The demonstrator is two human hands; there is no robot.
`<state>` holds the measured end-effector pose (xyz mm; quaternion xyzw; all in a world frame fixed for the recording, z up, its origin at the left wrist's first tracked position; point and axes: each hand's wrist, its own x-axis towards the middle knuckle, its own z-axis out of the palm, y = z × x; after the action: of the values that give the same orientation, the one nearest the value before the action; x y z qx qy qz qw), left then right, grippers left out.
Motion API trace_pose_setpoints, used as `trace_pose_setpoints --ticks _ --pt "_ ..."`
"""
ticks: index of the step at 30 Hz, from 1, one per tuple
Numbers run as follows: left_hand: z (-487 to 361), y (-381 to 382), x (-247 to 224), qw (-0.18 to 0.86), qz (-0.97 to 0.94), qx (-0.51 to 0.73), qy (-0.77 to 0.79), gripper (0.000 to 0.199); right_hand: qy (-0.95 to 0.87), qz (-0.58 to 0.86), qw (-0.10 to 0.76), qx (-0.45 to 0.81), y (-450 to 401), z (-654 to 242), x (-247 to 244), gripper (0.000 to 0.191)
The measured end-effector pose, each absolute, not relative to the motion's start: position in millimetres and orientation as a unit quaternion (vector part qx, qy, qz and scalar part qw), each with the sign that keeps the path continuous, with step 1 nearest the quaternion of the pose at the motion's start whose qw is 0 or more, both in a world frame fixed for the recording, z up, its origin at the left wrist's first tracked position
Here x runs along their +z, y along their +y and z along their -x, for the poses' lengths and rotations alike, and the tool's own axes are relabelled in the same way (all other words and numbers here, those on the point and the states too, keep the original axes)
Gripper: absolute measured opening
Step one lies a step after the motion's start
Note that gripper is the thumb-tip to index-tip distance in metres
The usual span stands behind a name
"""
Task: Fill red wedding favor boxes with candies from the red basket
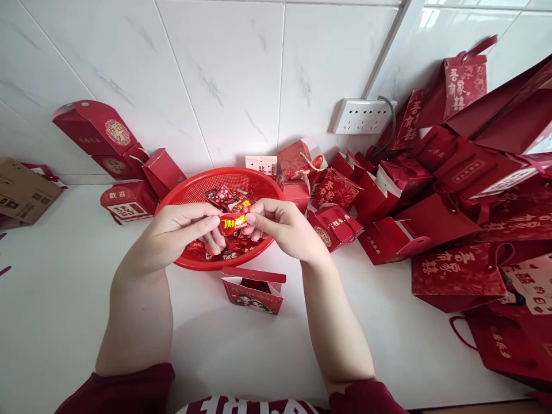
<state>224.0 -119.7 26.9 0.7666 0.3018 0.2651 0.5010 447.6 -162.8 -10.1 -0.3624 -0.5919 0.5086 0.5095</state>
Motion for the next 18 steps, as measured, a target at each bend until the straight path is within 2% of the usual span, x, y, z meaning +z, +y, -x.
trace_pose_setpoints --ticks 18 --pt "-220.8 -127.2 33.5 0.501 -0.765 0.261 0.309 0.023 -0.608 0.363 0.500 0.499 -163.4 -444.6 -7.9 0.023"
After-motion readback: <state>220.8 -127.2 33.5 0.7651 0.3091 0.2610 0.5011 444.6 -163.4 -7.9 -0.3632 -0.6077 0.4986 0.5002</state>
